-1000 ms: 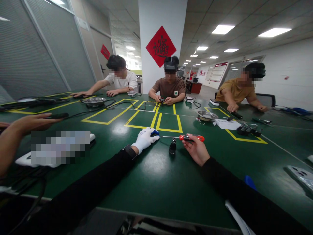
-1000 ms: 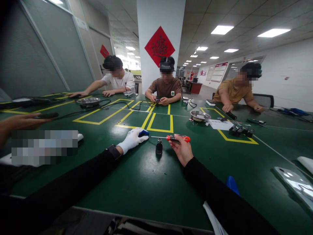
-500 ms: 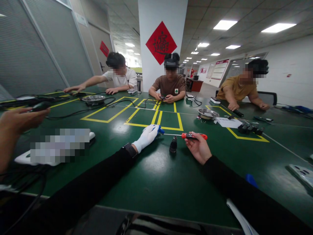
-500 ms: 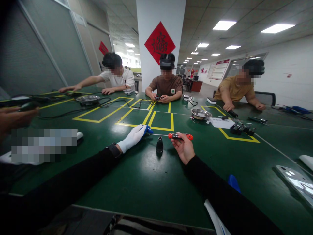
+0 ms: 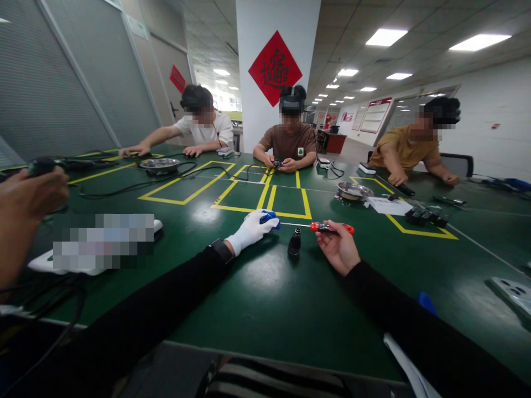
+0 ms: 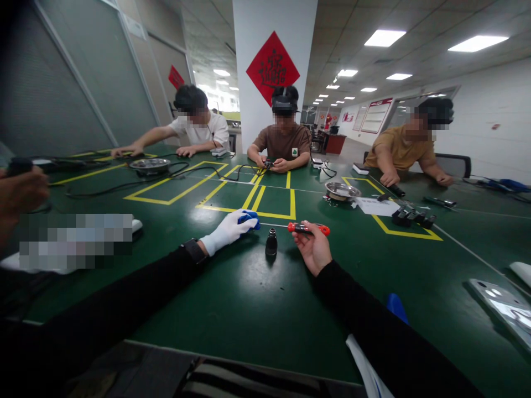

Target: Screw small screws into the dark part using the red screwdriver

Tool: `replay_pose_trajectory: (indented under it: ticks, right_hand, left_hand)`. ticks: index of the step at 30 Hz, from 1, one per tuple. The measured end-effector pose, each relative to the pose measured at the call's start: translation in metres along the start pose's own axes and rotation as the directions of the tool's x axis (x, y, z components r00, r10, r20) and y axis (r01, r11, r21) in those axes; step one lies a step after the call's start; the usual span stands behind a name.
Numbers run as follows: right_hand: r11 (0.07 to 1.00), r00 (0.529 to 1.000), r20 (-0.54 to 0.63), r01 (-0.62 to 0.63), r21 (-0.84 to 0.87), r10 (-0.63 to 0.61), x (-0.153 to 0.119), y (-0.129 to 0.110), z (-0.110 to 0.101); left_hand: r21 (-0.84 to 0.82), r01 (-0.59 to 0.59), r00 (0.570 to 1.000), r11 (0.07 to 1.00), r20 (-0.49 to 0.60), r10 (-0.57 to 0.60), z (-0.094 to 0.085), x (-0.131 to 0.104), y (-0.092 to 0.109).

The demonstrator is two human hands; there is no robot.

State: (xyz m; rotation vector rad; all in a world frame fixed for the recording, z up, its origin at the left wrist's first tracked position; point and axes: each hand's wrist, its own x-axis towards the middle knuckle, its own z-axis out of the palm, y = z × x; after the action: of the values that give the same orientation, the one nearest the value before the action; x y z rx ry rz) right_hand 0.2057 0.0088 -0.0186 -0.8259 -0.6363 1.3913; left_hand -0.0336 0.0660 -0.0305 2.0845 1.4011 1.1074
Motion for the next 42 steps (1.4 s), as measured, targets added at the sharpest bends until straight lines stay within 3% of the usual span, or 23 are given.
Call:
replay_pose_trajectory:
  ticks: [4,7,8,10,12,13,16,19,23,25,26,28,29,32,39,42]
  right_hand:
    - [0.999,0.999,0.036,0.036,-0.015,-0.035,0.001,0.003,-0.001]
    - [0.951,0.968,0.166,0.223,-0.215,-0.190,-0.001,0.005,0.000]
    - [0.883,0.932,0.256,0.333,-0.329,-0.256,-0.002,0.005,0.000]
    - [0.623,0.812,0.490,0.568,-0.537,-0.317,-0.003,0.003,0.000]
    - [0.313,0.693,0.686,0.717,-0.623,-0.221,-0.004,0.000,-0.001]
    - [0.195,0.659,0.739,0.750,-0.632,-0.140,-0.004,-0.002,-0.002]
    - [-0.019,0.638,0.769,0.770,-0.638,0.044,-0.004,-0.005,-0.005]
    - [-0.154,0.634,0.764,0.772,-0.616,0.119,-0.003,-0.007,-0.008]
    - [-0.265,0.640,0.762,0.755,-0.600,0.099,-0.004,-0.009,-0.006]
    - [-0.315,0.653,0.756,0.709,-0.631,-0.044,-0.009,-0.012,0.001]
    - [-0.322,0.637,0.756,0.692,-0.646,-0.149,-0.014,-0.013,0.005]
    - [-0.296,0.565,0.765,0.707,-0.642,-0.310,-0.025,-0.014,0.015]
    - [-0.286,0.504,0.784,0.741,-0.608,-0.361,-0.031,-0.014,0.020]
    - [-0.288,0.383,0.835,0.812,-0.508,-0.394,-0.044,-0.010,0.029]
    - [-0.338,0.292,0.824,0.807,-0.484,-0.485,-0.046,0.001,0.031]
    - [-0.318,0.261,0.813,0.825,-0.468,-0.520,-0.046,0.001,0.031]
  left_hand:
    - [-0.020,-0.006,0.994,1.000,-0.108,0.003,0.000,0.002,-0.006]
    - [-0.073,0.053,0.973,0.996,-0.219,-0.068,-0.002,0.006,-0.012]
    - [-0.106,0.062,0.966,0.992,-0.243,-0.086,-0.003,0.007,-0.013]
    - [-0.187,0.050,0.956,0.981,-0.275,-0.101,-0.004,0.009,-0.014]
    - [-0.282,0.017,0.947,0.959,-0.305,-0.107,-0.003,0.008,-0.012]
    - [-0.328,0.002,0.942,0.945,-0.317,-0.112,-0.003,0.007,-0.009]
    - [-0.399,-0.023,0.926,0.917,-0.354,-0.131,-0.002,0.001,0.005]
    - [-0.338,-0.040,0.917,0.940,-0.386,-0.100,-0.002,-0.009,0.023]
    - [-0.343,-0.081,0.939,0.936,-0.341,-0.044,0.002,-0.024,0.046]
    - [-0.423,-0.067,0.943,0.904,-0.322,-0.081,0.007,-0.031,0.057]
    - [-0.471,-0.046,0.947,0.881,-0.300,-0.111,0.010,-0.035,0.062]
    - [-0.548,-0.008,0.955,0.837,-0.252,-0.156,0.014,-0.043,0.072]
    - [-0.565,0.003,0.958,0.825,-0.235,-0.164,0.016,-0.047,0.077]
    - [-0.581,-0.001,0.963,0.814,-0.219,-0.155,0.019,-0.055,0.088]
    - [-0.653,0.010,0.985,0.757,-0.124,-0.120,0.022,-0.062,0.094]
    - [-0.645,-0.016,0.991,0.764,-0.113,-0.075,0.022,-0.064,0.095]
